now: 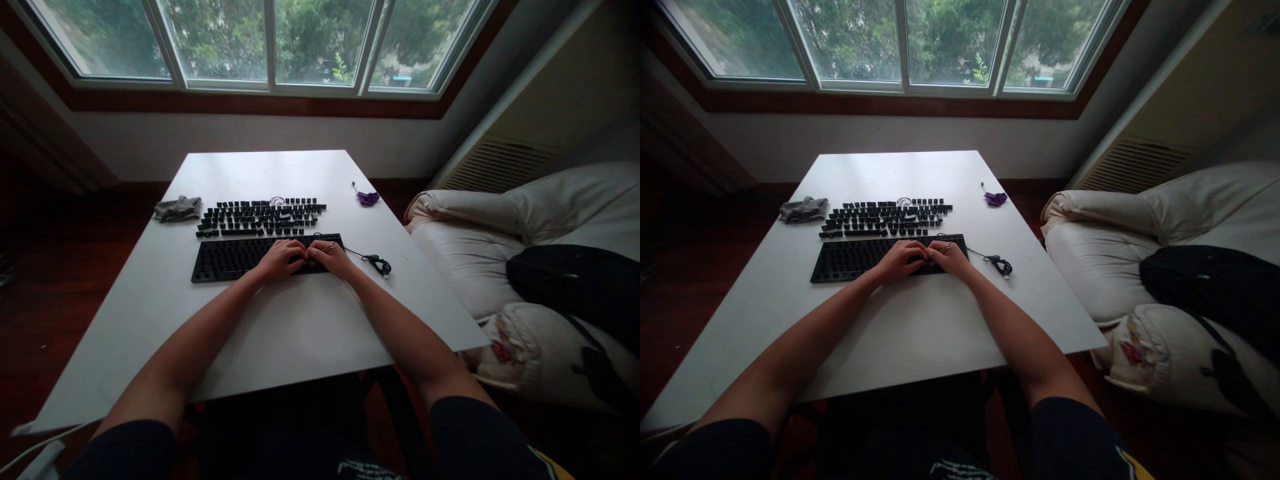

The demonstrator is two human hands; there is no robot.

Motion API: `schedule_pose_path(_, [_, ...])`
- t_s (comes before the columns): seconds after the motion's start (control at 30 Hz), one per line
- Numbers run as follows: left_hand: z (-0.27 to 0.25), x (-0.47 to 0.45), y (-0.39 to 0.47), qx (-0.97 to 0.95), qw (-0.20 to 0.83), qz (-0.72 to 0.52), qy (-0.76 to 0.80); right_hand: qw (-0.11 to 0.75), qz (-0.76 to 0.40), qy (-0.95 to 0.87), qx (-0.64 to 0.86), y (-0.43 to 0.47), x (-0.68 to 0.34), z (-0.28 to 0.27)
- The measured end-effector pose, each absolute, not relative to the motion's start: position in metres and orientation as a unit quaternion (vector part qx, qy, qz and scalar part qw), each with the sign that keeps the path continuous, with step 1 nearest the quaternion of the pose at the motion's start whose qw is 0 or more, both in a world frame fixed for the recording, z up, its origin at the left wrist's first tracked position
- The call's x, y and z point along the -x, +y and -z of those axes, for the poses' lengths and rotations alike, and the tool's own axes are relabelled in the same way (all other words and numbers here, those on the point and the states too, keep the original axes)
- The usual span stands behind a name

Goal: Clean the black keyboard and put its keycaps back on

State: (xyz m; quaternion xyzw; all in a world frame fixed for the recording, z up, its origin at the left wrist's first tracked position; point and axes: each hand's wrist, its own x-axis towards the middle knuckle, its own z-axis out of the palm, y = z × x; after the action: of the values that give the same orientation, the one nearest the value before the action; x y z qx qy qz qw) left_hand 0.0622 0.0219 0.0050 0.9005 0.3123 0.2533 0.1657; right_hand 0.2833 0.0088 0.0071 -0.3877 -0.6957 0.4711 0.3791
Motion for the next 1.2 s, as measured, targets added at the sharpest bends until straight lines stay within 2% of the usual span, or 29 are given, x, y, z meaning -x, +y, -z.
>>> schedule_pose_path(1.2, [-0.0067, -0.0616, 0.0213, -0.902, 0.164, -0.26, 0.303, 0.4, -0.449, -0.683, 0.414, 0.0118, -0.2838, -0.003])
